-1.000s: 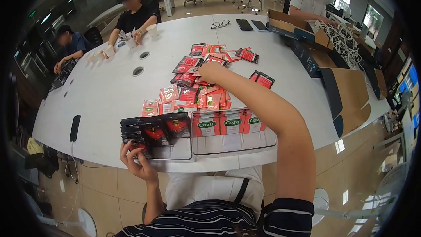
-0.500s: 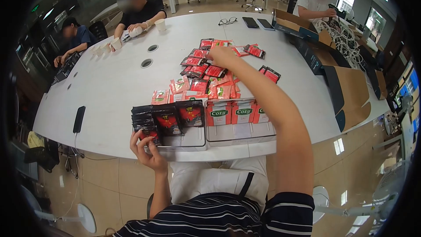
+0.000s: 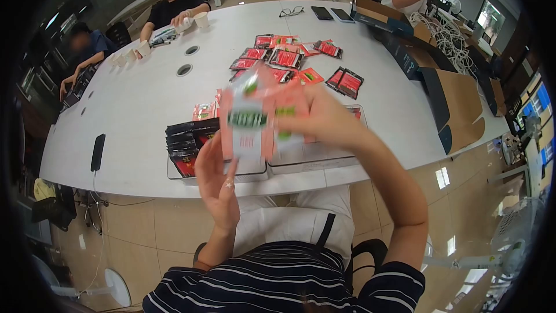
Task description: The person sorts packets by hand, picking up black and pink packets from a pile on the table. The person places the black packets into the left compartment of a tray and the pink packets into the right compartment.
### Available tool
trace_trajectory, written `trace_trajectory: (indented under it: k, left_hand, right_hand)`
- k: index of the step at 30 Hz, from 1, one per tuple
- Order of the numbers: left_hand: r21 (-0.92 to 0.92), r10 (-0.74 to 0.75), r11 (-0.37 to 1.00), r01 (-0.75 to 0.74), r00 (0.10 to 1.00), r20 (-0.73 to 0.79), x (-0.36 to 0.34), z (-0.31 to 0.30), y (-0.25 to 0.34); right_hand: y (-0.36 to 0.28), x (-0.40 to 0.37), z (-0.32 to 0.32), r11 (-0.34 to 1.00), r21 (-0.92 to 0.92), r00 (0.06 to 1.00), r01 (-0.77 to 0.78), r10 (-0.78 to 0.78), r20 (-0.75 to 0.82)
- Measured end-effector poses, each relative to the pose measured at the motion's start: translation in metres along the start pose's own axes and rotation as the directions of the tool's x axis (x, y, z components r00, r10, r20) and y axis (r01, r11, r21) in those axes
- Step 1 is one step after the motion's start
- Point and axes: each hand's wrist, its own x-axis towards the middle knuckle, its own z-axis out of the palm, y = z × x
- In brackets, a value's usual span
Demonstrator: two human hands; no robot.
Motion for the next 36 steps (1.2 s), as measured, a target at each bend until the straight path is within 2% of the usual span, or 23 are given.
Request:
trace_trajectory:
  k: [1,3,5,6,9,10,13,14,15,17,20,23,25,27,29,30,33,34,36]
  left_hand:
    - [-0.137,-0.091,0.986,0.097,0.995,0.051,0.0,0.003,0.0]
    - [-0.213,-0.219,0.945,0.249,0.963,0.155,-0.013,-0.005,-0.012]
    - [-0.251,-0.351,0.87,0.425,0.89,0.29,-0.031,-0.018,-0.02]
    - [-0.152,-0.357,0.902,0.405,0.895,0.267,-0.03,-0.011,-0.016]
    - [-0.258,-0.425,0.864,0.433,0.901,0.088,-0.05,-0.005,-0.031]
    - [-0.255,-0.411,0.884,0.391,0.911,-0.029,-0.052,0.004,-0.03]
    - [-0.192,-0.397,0.911,0.364,0.9,-0.18,-0.057,0.006,-0.038]
    - [-0.232,-0.419,0.897,0.376,0.891,-0.175,-0.056,0.008,-0.037]
    - [-0.216,-0.412,0.902,0.373,0.894,-0.177,-0.054,0.011,-0.035]
    - [-0.187,-0.402,0.91,0.371,0.899,-0.174,-0.051,0.015,-0.033]
    - [-0.069,-0.273,0.962,0.266,0.95,-0.148,-0.054,0.017,-0.035]
    - [-0.12,-0.271,0.959,0.256,0.953,-0.137,-0.058,0.019,-0.035]
    - [0.021,-0.153,0.988,0.155,0.983,-0.099,-0.063,0.009,-0.044]
    - [0.204,0.014,0.979,0.004,0.996,-0.089,-0.065,-0.005,-0.054]
    - [0.425,0.229,0.888,-0.176,0.971,-0.074,-0.059,-0.016,-0.064]
    - [0.518,0.318,0.819,-0.248,0.947,-0.05,-0.046,-0.01,-0.053]
    - [0.304,0.278,0.895,-0.327,0.941,0.193,-0.032,-0.028,-0.063]
    - [0.309,0.318,0.878,-0.365,0.928,0.193,-0.032,-0.028,-0.065]
    - [0.165,0.349,0.92,-0.355,0.935,0.064,-0.034,-0.022,-0.07]
  right_hand:
    - [0.01,-0.01,0.008,0.997,-0.057,0.996,0.048,-0.043,0.078]
    - [0.02,-0.028,0.034,0.979,-0.093,0.977,0.183,-0.171,0.127]
    - [0.021,-0.039,0.057,0.999,-0.042,1.0,0.019,-0.018,0.02]
    - [0.022,-0.042,0.066,0.998,-0.008,0.998,-0.06,0.06,-0.031]
    - [0.033,-0.046,0.078,0.995,0.095,0.98,0.013,0.006,-0.197]
    - [0.052,-0.048,0.081,0.998,-0.01,0.951,0.061,-0.061,-0.302]
    - [0.076,-0.051,0.084,0.994,-0.054,0.807,0.1,-0.112,-0.579]
    - [0.074,-0.054,0.08,0.993,0.056,0.774,0.108,-0.049,-0.631]
    - [0.075,-0.054,0.073,0.975,-0.137,0.725,0.176,-0.223,-0.652]
    - [0.077,-0.055,0.059,0.822,-0.506,0.59,0.262,-0.551,-0.59]
    - [0.074,-0.057,0.06,0.821,-0.489,0.54,0.293,-0.565,-0.624]
    - [0.082,-0.068,0.062,0.91,-0.346,0.644,0.229,-0.408,-0.647]
    - [0.083,-0.074,0.058,0.943,-0.297,0.688,0.148,-0.314,-0.654]
    - [0.084,-0.072,0.058,0.942,-0.309,0.661,0.133,-0.317,-0.68]
    - [0.085,-0.064,0.057,0.907,-0.383,0.557,0.177,-0.413,-0.721]
    - [0.083,-0.067,0.051,0.871,-0.467,0.584,0.153,-0.461,-0.668]
    - [0.078,-0.072,0.036,0.865,-0.485,0.686,0.127,-0.429,-0.587]
    - [0.077,-0.072,0.032,0.872,-0.479,0.727,0.097,-0.391,-0.565]
    - [0.076,-0.069,0.028,0.904,-0.426,0.81,-0.035,-0.223,-0.542]
